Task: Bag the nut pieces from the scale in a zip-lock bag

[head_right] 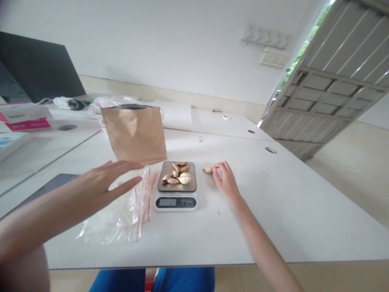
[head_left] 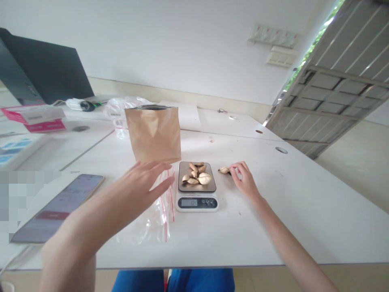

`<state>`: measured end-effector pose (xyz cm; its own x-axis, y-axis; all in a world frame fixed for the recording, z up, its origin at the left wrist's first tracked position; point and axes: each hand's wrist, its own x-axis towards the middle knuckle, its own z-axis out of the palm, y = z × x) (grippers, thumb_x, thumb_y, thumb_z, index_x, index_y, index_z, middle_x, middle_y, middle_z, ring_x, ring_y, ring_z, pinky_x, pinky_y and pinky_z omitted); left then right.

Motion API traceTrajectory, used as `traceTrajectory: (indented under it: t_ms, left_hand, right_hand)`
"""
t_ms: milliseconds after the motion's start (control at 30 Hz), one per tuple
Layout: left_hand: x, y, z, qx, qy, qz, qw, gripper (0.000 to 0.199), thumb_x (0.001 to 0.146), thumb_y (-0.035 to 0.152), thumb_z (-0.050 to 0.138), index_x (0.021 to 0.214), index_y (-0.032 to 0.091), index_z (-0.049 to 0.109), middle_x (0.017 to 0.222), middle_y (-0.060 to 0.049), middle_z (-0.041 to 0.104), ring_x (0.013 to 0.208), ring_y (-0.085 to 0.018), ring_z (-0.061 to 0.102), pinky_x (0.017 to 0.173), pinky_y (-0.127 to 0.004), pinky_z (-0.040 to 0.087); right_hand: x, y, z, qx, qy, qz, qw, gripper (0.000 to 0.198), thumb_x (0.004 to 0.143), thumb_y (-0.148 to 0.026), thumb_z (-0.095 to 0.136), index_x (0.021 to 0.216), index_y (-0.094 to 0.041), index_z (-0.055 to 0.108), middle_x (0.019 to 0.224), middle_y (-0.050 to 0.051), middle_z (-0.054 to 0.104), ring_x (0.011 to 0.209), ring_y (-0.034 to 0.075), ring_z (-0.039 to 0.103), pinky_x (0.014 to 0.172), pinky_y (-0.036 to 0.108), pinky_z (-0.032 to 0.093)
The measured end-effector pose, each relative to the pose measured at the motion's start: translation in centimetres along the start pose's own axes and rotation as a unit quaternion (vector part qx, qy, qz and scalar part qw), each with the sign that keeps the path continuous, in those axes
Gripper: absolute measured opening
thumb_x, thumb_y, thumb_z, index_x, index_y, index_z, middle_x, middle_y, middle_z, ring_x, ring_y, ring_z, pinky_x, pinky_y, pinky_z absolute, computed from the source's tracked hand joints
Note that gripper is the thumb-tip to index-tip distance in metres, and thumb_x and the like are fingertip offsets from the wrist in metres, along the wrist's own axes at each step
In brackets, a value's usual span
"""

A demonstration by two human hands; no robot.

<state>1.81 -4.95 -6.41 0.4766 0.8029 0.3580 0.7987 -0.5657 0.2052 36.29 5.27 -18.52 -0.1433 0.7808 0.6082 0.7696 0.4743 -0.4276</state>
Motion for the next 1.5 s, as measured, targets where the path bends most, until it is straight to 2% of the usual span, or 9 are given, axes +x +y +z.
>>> traceTrajectory:
  t_ms: [133,233,367,667,833,1000,1133,1300,1500]
  left_hand:
    - [-2.3,-2.8,6.1,0.044,-0.072,-0.015,0.996,0.049,0.088,0.026,0.023,0.117,0.024,0.063,0.136,-0.009,0.054,0.134,-0.032,0.038,0.109,-0.058,0.029]
    - [-3.9,-4.7,10.8,0.085,-0.045,-0.108,0.990,0.060,0.090,0.048,0.031,0.134,0.012,0.049,0.140,-0.019,0.048,0.135,-0.036,0.034,0.106,-0.055,0.035]
    - [-4.8,-6.6,13.8,0.083,-0.041,-0.101,0.991,0.070,0.089,0.054,0.032,0.139,0.007,0.040,0.144,-0.023,0.039,0.136,-0.036,0.031,0.106,-0.051,0.038]
    - [-3.9,-10.0,11.5,0.055,-0.117,-0.104,0.986,0.066,0.088,0.048,0.030,0.139,0.007,0.043,0.147,-0.017,0.038,0.138,-0.029,0.032,0.111,-0.041,0.032]
    - [-4.2,-11.5,10.2,0.013,-0.071,-0.092,0.993,0.052,0.088,0.035,0.023,0.122,0.024,0.061,0.131,-0.007,0.059,0.127,-0.027,0.049,0.106,-0.045,0.038]
    - [-3.3,-8.3,6.9,-0.021,0.034,-0.163,0.986,0.060,0.092,0.049,0.030,0.145,0.021,0.030,0.146,-0.011,0.043,0.132,-0.029,0.043,0.105,-0.045,0.038]
    - [-1.7,-4.3,6.2,-0.071,0.121,-0.157,0.978,0.061,0.093,0.051,0.028,0.146,0.021,0.026,0.145,-0.012,0.044,0.129,-0.029,0.045,0.104,-0.046,0.038]
    - [0.4,-1.3,7.9,-0.097,0.174,-0.049,0.979,0.065,0.094,0.053,0.026,0.148,0.017,0.021,0.142,-0.014,0.047,0.128,-0.028,0.046,0.102,-0.044,0.040]
    - [1.9,-0.4,7.9,-0.160,0.246,-0.057,0.954,0.052,0.097,0.044,0.027,0.144,0.022,0.034,0.141,-0.009,0.049,0.126,-0.022,0.050,0.099,-0.036,0.044]
  right_hand:
    - [-0.3,-0.6,0.1,0.017,-0.006,-0.004,1.000,0.021,0.093,-0.033,0.041,0.086,-0.020,0.056,0.089,0.008,0.058,0.087,0.021,0.056,0.077,0.036,0.047]
    - [-0.4,-0.8,0.2,0.032,-0.009,-0.021,0.999,0.021,0.094,-0.032,0.041,0.086,-0.020,0.057,0.089,0.009,0.059,0.089,0.022,0.056,0.079,0.037,0.047]
    - [-0.6,-1.0,0.7,0.046,-0.019,-0.023,0.999,0.021,0.093,-0.031,0.040,0.085,-0.021,0.056,0.088,0.009,0.063,0.089,0.021,0.058,0.080,0.037,0.048]
    - [-1.4,-2.4,1.2,0.066,-0.090,0.011,0.994,0.022,0.094,-0.032,0.037,0.095,-0.019,0.055,0.095,0.009,0.066,0.076,0.017,0.060,0.069,0.029,0.047]
    - [-1.4,-2.6,1.3,0.064,-0.085,-0.001,0.994,0.023,0.094,-0.031,0.037,0.100,-0.018,0.055,0.097,0.010,0.065,0.079,0.017,0.060,0.073,0.030,0.047]
    - [-1.0,-4.5,0.9,0.082,-0.035,0.002,0.996,0.025,0.094,-0.034,0.037,0.096,-0.018,0.056,0.090,0.008,0.064,0.072,0.017,0.055,0.071,0.030,0.047]
    - [0.3,-10.2,0.1,0.168,-0.064,-0.017,0.984,0.031,0.095,-0.039,0.035,0.089,-0.018,0.057,0.083,0.006,0.062,0.072,0.015,0.055,0.067,0.027,0.045]
    - [2.9,-17.5,-0.1,0.293,-0.231,-0.013,0.928,0.035,0.095,-0.046,0.037,0.102,-0.018,0.056,0.086,0.002,0.063,0.070,0.012,0.057,0.065,0.025,0.044]
    - [5.5,-18.8,1.7,0.330,-0.151,-0.020,0.932,0.017,0.088,-0.036,0.051,0.089,-0.019,0.053,0.085,0.001,0.061,0.074,0.012,0.057,0.067,0.025,0.044]
